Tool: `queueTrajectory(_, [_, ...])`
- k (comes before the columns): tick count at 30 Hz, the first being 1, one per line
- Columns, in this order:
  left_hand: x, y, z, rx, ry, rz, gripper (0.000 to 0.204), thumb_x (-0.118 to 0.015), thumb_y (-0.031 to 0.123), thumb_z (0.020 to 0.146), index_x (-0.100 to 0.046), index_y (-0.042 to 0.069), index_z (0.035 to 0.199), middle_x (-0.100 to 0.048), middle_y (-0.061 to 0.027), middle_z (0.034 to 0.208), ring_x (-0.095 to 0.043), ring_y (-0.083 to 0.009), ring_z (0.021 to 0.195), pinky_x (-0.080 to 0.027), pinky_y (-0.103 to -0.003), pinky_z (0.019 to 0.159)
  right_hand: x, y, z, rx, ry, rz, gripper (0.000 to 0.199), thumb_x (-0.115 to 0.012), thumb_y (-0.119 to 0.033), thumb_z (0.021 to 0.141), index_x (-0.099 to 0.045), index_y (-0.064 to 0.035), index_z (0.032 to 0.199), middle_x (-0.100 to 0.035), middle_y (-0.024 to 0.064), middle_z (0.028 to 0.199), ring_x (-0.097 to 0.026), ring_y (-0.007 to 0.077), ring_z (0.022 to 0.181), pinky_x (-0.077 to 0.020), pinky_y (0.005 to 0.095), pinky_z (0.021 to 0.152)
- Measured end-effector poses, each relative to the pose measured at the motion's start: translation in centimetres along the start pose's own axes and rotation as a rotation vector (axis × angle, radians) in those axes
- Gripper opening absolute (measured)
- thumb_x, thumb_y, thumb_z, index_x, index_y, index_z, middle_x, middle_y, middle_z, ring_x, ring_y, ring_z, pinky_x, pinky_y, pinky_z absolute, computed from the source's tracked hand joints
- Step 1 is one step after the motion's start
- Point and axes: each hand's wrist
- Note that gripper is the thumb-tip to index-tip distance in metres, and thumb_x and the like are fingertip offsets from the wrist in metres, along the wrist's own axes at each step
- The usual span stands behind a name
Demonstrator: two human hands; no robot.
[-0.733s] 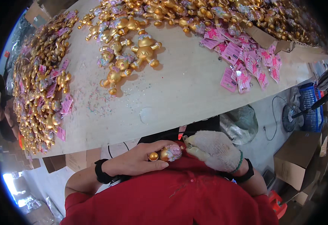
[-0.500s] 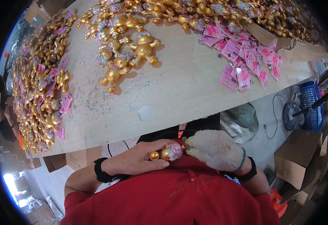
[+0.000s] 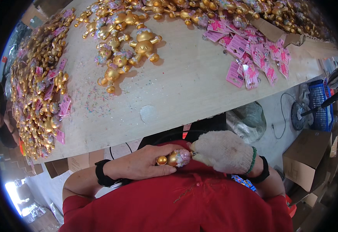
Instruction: Attaching small pink tags to gold-colored bear-shaped figurines on a factory work table.
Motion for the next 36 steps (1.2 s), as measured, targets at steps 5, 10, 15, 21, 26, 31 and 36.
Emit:
queueTrajectory(5, [-0.2,-0.1,0.4,-0.03,-0.045,0.01,0.051,-0.065,0.022,0.093,-0.044,0.004,0.136,-0.059,-0.013,0.121,-0.06,-0.0246,0.108,-0.045,-0.032,0.094,-0.6,0.3,-0.2,-0.002,-0.067,0.09,0.017,-0.06,-0.021,0.088,-0.059,-0.0062,0.082,-0.059,0.0153,0.071,-0.061,0.0358,0.07,-0.0479,0.0435,0.061])
queueTrajectory(10, [-0.7,0.3,0.7,0.063,-0.058,0.086,0.052,-0.065,0.022,0.092,-0.043,0.006,0.136,-0.059,-0.0138,0.121,-0.061,-0.0294,0.107,-0.048,-0.035,0.092,-1.2,0.3,-0.7,-0.033,-0.087,0.115,0.018,-0.061,-0.022,0.087,-0.059,-0.0055,0.08,-0.059,0.0161,0.072,-0.061,0.0364,0.071,-0.0479,0.0443,0.061])
queueTrajectory(15, [-1.1,-0.1,0.9,0.046,-0.054,0.191,0.047,-0.063,0.026,0.093,-0.044,0.007,0.131,-0.061,-0.0151,0.112,-0.062,-0.0343,0.1,-0.049,-0.038,0.087,-1.7,0.5,-1.0,-0.06,-0.137,0.122,0.018,-0.059,-0.022,0.088,-0.059,-0.0054,0.082,-0.06,0.0167,0.074,-0.061,0.0364,0.072,-0.048,0.0445,0.063])
queueTrajectory(21, [-1.1,-0.7,1.2,-0.049,-0.096,0.291,0.042,-0.061,0.029,0.093,-0.046,0.007,0.125,-0.061,-0.0185,0.104,-0.061,-0.0383,0.098,-0.049,-0.042,0.081,-2.6,0.2,-1.2,-0.102,-0.196,0.164,0.022,-0.055,-0.026,0.091,-0.057,-0.0054,0.081,-0.058,0.0172,0.073,-0.06,0.0378,0.072,-0.0476,0.0443,0.064])
queueTrajectory(26, [-1.5,-1.5,1.5,-0.124,-0.115,0.259,0.037,-0.062,0.026,0.091,-0.049,0.004,0.117,-0.062,-0.0197,0.103,-0.06,-0.0394,0.097,-0.048,-0.045,0.08,-2.8,0.1,-1.6,-0.156,-0.286,0.204,0.024,-0.059,-0.026,0.089,-0.057,-0.0048,0.08,-0.058,0.0171,0.072,-0.06,0.0381,0.07,-0.0465,0.0447,0.061])
queueTrajectory(31, [-1.4,-1.8,0.9,-0.225,-0.079,0.326,0.038,-0.062,0.025,0.09,-0.048,0.004,0.118,-0.061,-0.0203,0.104,-0.059,-0.0407,0.099,-0.048,-0.047,0.081,-1.7,-1.0,-0.6,-0.139,-0.279,0.209,0.021,-0.061,-0.025,0.088,-0.06,-0.0048,0.081,-0.058,0.0162,0.071,-0.06,0.0375,0.07,-0.0468,0.0436,0.061])
queueTrajectory(36, [0.3,-0.3,-1.3,-0.216,0.121,0.259,0.047,-0.063,0.026,0.09,-0.044,0.005,0.128,-0.06,-0.0209,0.109,-0.058,-0.0413,0.103,-0.047,-0.046,0.086,-0.3,-1.8,1.3,-0.171,-0.043,0.172,0.026,-0.071,-0.024,0.081,-0.064,-0.0044,0.096,-0.063,0.015,0.081,-0.062,0.0348,0.074,-0.0488,0.0395,0.064])
Point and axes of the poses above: each hand's wrist, its own z-axis towards the middle knuckle, its own x-axis out of the back of the hand, y = z × x
